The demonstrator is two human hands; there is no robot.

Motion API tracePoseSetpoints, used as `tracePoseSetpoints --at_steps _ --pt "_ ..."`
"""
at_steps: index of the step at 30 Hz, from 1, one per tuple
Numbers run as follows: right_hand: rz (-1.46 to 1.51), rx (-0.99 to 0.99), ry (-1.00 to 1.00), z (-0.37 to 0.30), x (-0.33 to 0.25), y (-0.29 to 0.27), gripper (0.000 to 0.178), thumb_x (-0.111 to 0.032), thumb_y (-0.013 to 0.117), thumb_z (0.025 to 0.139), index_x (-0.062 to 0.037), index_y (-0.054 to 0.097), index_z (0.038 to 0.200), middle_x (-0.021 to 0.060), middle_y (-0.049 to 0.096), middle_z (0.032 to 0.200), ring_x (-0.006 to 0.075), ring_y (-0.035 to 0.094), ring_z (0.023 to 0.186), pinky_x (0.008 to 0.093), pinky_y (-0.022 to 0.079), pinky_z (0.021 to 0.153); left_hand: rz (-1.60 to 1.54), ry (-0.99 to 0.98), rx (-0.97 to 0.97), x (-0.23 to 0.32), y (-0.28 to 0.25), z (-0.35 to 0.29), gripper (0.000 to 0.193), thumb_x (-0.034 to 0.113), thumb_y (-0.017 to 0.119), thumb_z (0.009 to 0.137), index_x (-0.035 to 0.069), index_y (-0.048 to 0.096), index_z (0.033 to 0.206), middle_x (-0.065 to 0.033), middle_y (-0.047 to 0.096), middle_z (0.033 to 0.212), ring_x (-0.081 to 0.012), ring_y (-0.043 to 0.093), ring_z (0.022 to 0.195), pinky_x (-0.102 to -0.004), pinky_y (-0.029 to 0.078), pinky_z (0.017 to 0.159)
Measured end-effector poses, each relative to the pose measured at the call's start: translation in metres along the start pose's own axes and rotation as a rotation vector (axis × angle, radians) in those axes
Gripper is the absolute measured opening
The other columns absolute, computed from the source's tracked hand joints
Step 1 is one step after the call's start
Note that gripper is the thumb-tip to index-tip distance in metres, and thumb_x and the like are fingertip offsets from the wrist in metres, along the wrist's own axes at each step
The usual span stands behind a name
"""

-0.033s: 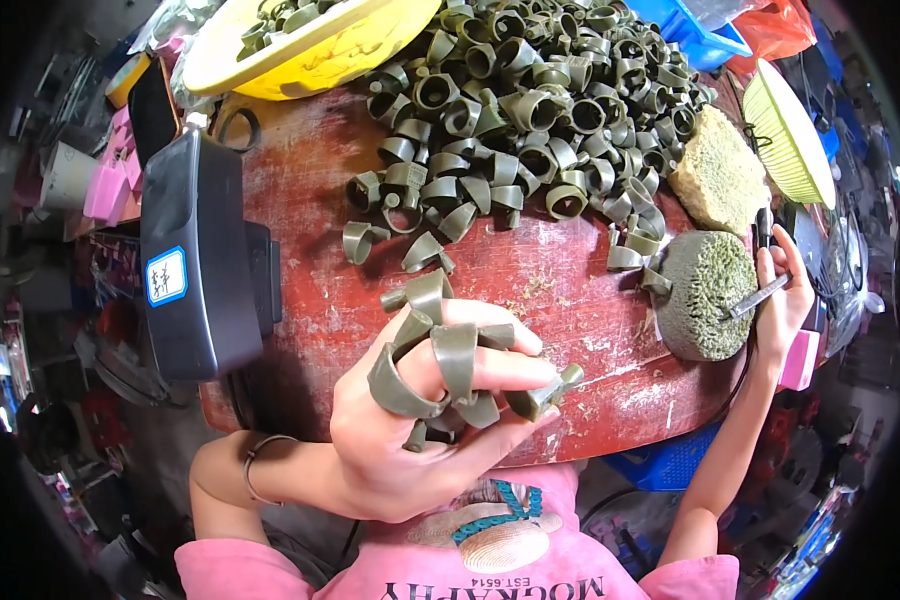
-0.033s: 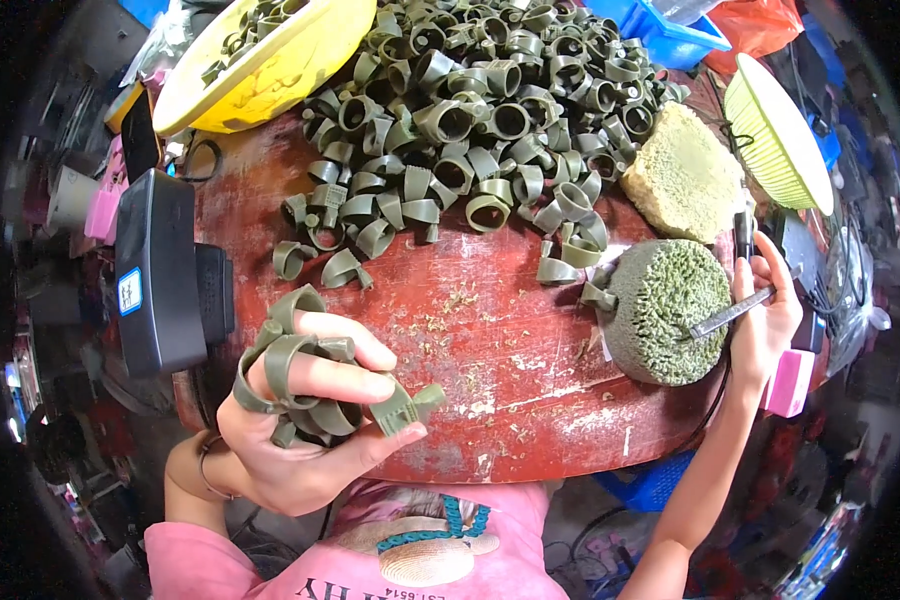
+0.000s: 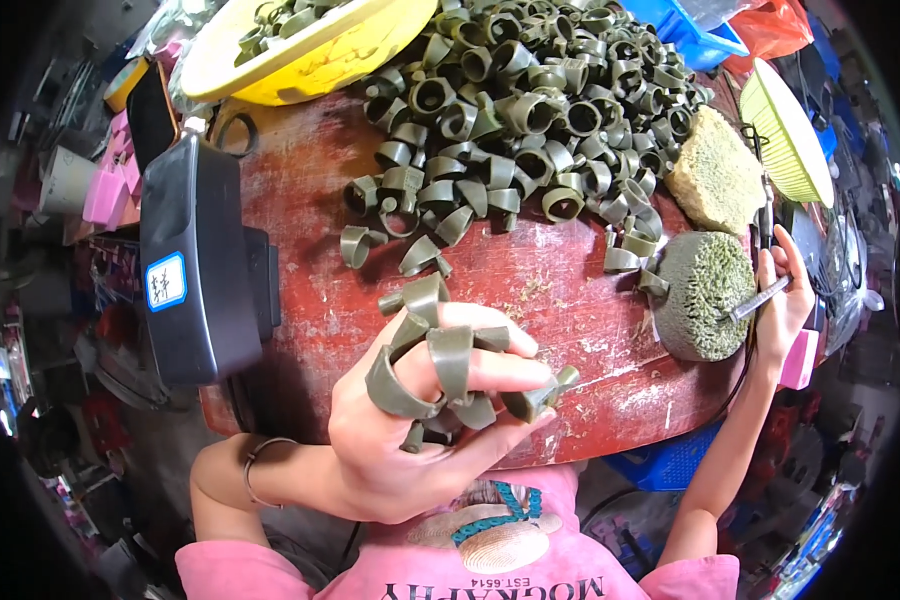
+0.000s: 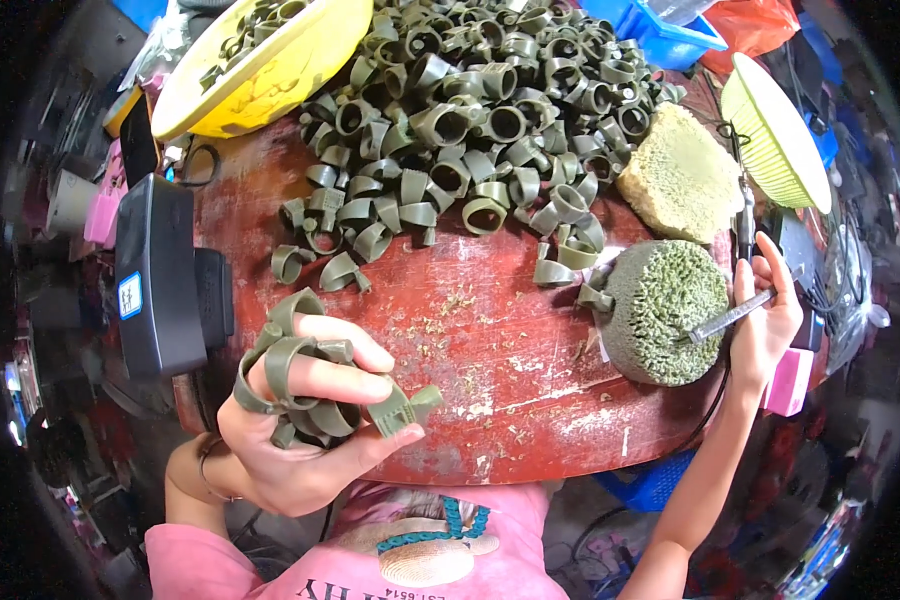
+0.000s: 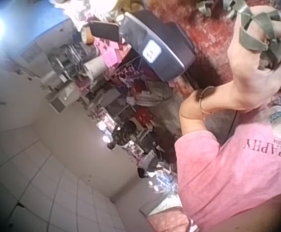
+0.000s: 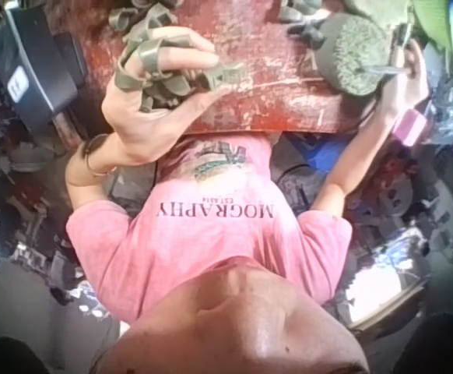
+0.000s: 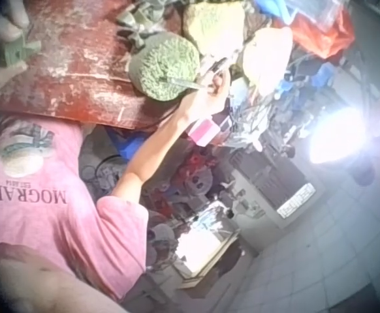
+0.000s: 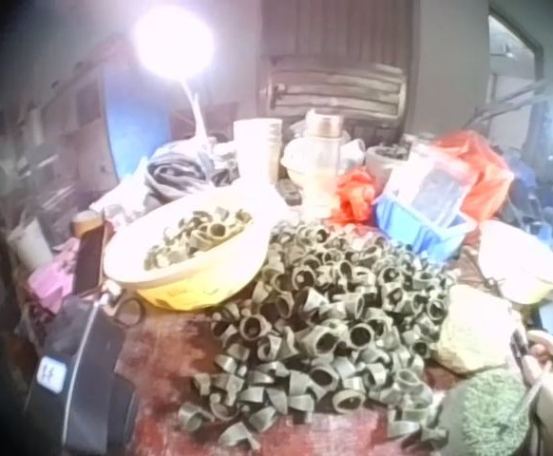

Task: Cleaning and detailing small green plastic or resin jewelry components using a brush and a soldering iron-like tool.

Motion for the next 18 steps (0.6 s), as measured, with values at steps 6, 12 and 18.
tracePoseSetpoints --at_steps 6,12,18 --pt "0.178 0.263 -0.047 -0.028 -0.033 -0.027 0.038 0.004 0.053 0.080 0.0024 0.048 0.118 0.0047 0.054 0.089 0.0066 0.051 0.069 0.0176 0.045 0.061 -0.052 -0.130 0.091 -0.003 0.002 0.000 0.033 -0.004 0.076 0.058 0.004 0.060 0.086 -0.0105 0.057 0.088 -0.0164 0.057 0.074 -0.0270 0.046 0.063" --pt "0.266 0.043 0.207 -0.054 -0.057 -0.015 0.032 -0.002 0.055 0.080 0.0079 0.048 0.110 0.0056 0.052 0.066 0.0069 0.043 0.041 0.0176 0.029 0.032 -0.163 -0.209 0.049 -0.013 0.009 -0.008 0.036 -0.007 0.074 0.057 0.002 0.057 0.088 -0.0117 0.055 0.088 -0.0159 0.055 0.076 -0.0262 0.045 0.065" --pt "0.303 -0.113 0.257 -0.090 -0.064 -0.007 0.012 0.000 0.058 0.078 0.0046 0.048 0.083 0.0016 0.047 0.052 0.0056 0.043 0.037 0.0180 0.030 0.033 -0.209 -0.280 0.039 -0.016 0.007 -0.010 0.037 -0.007 0.073 0.060 0.002 0.056 0.090 -0.0115 0.053 0.093 -0.0131 0.054 0.077 -0.0246 0.045 0.065"
Point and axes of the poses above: each hand's wrist, its own z-axis towards the middle knuckle, its own y-axis out of the palm, x = y × z, the point moved 7 cm from there along z, towards the middle knuckle
